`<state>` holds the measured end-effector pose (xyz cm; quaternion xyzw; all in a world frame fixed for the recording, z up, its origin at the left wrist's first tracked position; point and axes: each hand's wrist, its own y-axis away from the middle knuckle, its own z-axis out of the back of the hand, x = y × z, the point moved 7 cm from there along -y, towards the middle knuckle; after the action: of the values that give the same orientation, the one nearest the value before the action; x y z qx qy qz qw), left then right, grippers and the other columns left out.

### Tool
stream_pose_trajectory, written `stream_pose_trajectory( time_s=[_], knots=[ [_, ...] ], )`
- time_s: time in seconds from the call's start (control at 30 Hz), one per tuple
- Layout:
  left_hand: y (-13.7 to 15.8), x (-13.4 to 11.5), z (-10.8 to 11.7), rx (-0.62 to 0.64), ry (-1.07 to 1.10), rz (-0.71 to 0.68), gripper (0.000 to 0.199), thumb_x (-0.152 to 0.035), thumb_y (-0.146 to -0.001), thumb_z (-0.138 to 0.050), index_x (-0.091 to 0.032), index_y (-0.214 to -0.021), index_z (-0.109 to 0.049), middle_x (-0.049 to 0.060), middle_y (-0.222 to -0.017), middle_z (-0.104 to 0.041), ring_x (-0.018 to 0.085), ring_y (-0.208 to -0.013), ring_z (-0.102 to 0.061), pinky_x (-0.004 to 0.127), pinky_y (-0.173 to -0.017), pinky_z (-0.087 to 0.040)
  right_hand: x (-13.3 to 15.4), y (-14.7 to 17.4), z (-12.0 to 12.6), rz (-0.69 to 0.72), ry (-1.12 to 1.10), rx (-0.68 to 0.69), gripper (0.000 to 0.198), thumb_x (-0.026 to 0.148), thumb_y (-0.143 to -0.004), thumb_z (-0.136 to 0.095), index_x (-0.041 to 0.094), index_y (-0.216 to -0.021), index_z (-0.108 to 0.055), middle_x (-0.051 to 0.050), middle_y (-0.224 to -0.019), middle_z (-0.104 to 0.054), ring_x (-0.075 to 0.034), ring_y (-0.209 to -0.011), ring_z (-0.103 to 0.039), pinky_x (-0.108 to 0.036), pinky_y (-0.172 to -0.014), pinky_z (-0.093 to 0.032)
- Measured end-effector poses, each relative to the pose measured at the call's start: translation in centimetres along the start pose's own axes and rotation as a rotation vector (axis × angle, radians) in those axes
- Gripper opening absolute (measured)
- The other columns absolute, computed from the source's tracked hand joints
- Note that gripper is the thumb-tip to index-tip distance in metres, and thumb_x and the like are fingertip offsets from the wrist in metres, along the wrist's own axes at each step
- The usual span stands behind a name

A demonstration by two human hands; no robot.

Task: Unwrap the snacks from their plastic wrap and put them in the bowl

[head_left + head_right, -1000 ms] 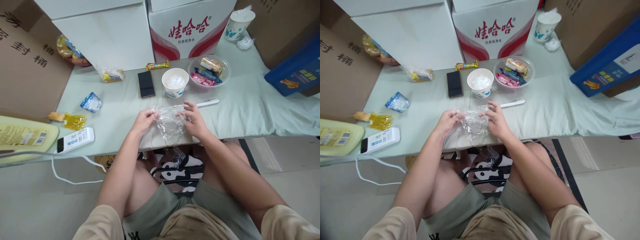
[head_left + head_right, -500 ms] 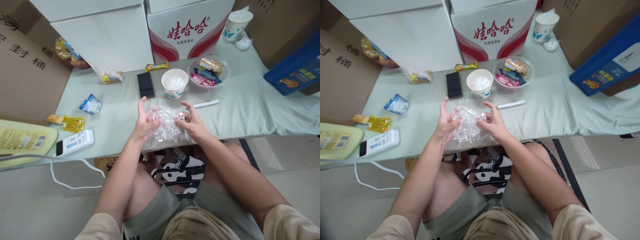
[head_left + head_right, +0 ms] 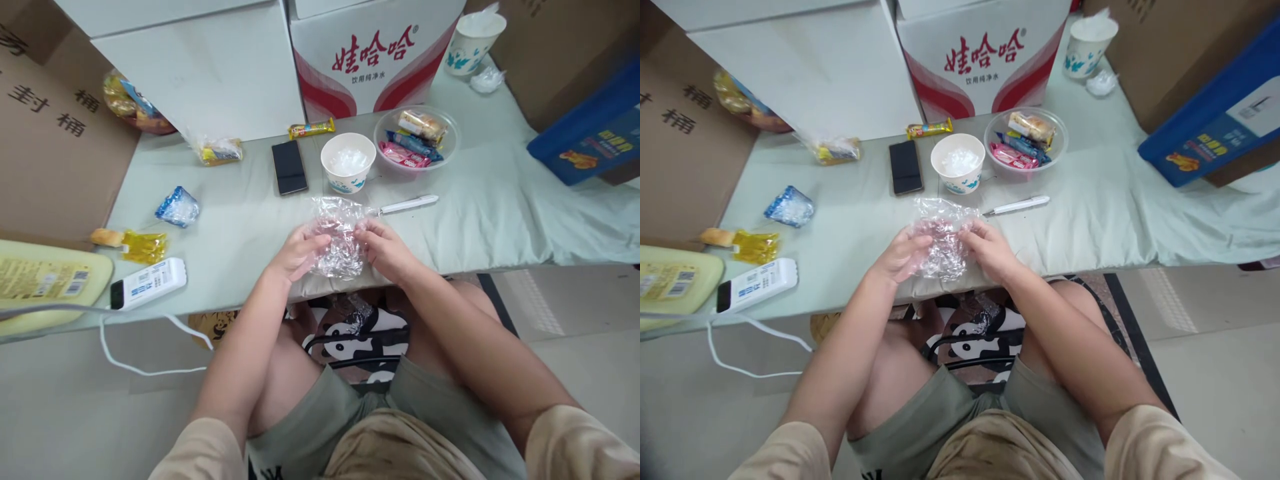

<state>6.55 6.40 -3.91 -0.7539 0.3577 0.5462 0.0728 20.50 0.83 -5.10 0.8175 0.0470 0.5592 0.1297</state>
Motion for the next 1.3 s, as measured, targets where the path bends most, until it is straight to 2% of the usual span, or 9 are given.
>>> stream_pose_trajectory(
  time_s=[0.1, 0.23, 0.37, 0.53, 0.67, 0.87, 1.03, 1.1, 1.3],
  knots=[
    [-0.2, 0.5, 0.8, -0.098, -0.207, 0.013, 0.030, -0.036, -0.072, -0.084, -0.017, -0.091, -0.071, 0.000, -0.076, -0.066, 0.011, -0.064, -0.061, 0.025, -0.060, -0.053, 0.4, -0.2, 0.7, 0.059, 0.128, -0.055, 0.038, 0.053, -0.077, -0.074, 0.025, -0.089, -0.052, 0.004, -0.070, -0.057, -0.014, -0.062, -0.057, -0.028, -0.057, -0.048],
    [0.0, 0.0, 1.6, -0.134, -0.286, -0.031, 0.036, -0.037, -0.075, -0.082, -0.021, -0.105, -0.070, -0.005, -0.061, -0.055, 0.011, -0.048, -0.052, 0.024, -0.046, -0.046, 0.8, -0.1, 1.0, 0.095, 0.279, -0.034, 0.041, 0.055, -0.081, -0.072, 0.027, -0.103, -0.052, 0.007, -0.061, -0.052, -0.013, -0.050, -0.049, -0.027, -0.048, -0.042],
    [0.6, -0.6, 1.6, -0.041, -0.134, 0.023, 0.045, -0.034, -0.069, -0.084, -0.024, -0.109, -0.069, -0.003, -0.066, -0.062, 0.014, -0.053, -0.060, 0.027, -0.050, -0.050, 1.5, 0.3, 1.1, 0.130, 0.154, -0.039, 0.037, 0.048, -0.081, -0.070, 0.028, -0.110, -0.059, 0.006, -0.064, -0.053, -0.011, -0.053, -0.048, -0.025, -0.049, -0.041],
    [0.8, -1.2, 1.4, 0.104, -0.036, 0.056, 0.039, -0.054, -0.067, -0.075, -0.017, -0.079, -0.071, 0.006, -0.079, -0.069, 0.020, -0.066, -0.066, 0.035, -0.062, -0.055, 2.3, 0.5, 0.9, 0.101, -0.051, 0.061, 0.026, 0.045, -0.073, -0.065, 0.024, -0.088, -0.066, -0.001, -0.074, -0.062, -0.015, -0.062, -0.056, -0.031, -0.060, -0.052],
    [0.3, -1.4, 1.8, 0.027, -0.255, -0.035, 0.034, -0.045, -0.067, -0.082, -0.017, -0.079, -0.065, 0.001, -0.073, -0.062, 0.013, -0.063, -0.058, 0.026, -0.059, -0.046, 2.0, 0.7, 0.7, 0.052, -0.001, 0.120, 0.044, 0.063, -0.079, -0.058, 0.022, -0.093, -0.068, -0.005, -0.084, -0.065, -0.019, -0.074, -0.062, -0.036, -0.069, -0.057],
    [-0.3, -1.9, 3.2, -0.129, -0.361, -0.137, 0.066, -0.032, -0.063, -0.088, -0.023, -0.118, -0.054, 0.002, -0.099, -0.069, 0.012, -0.073, -0.064, 0.026, -0.070, -0.053, 0.9, 0.3, 2.5, 0.069, 0.277, -0.111, 0.094, 0.029, -0.068, -0.081, 0.028, -0.149, -0.033, 0.008, -0.070, -0.055, -0.014, -0.059, -0.055, -0.029, -0.058, -0.048],
    [0.3, -3.5, 5.6, -0.426, -0.467, -0.385, 0.046, -0.048, -0.071, -0.083, -0.022, -0.098, -0.058, 0.003, -0.093, -0.068, 0.014, -0.076, -0.066, 0.028, -0.072, -0.054, 2.0, 0.2, 4.0, 0.210, 0.371, -0.320, 0.042, 0.031, -0.073, -0.072, 0.023, -0.112, -0.057, 0.003, -0.078, -0.060, -0.015, -0.067, -0.056, -0.031, -0.065, -0.047],
    [0.5, -3.0, 5.2, -0.434, -0.548, -0.418, 0.043, -0.056, -0.076, -0.078, -0.020, -0.090, -0.058, 0.003, -0.086, -0.067, 0.016, -0.077, -0.067, 0.029, -0.074, -0.055, 2.6, 0.5, 3.7, 0.282, 0.479, -0.344, 0.023, 0.031, -0.075, -0.070, 0.023, -0.093, -0.058, 0.001, -0.080, -0.062, -0.015, -0.071, -0.056, -0.032, -0.070, -0.047],
    [0.1, -0.1, 0.2, -0.047, -0.678, -0.348, 0.092, -0.066, -0.066, -0.085, -0.023, -0.140, -0.052, 0.015, -0.141, -0.061, 0.032, -0.130, -0.059, 0.044, -0.108, -0.048, 2.0, 1.6, -1.5, 0.392, 0.455, 0.150, 0.024, 0.045, -0.090, -0.061, 0.022, -0.085, -0.057, -0.004, -0.093, -0.067, -0.018, -0.085, -0.062, -0.035, -0.081, -0.050]
  ],
)
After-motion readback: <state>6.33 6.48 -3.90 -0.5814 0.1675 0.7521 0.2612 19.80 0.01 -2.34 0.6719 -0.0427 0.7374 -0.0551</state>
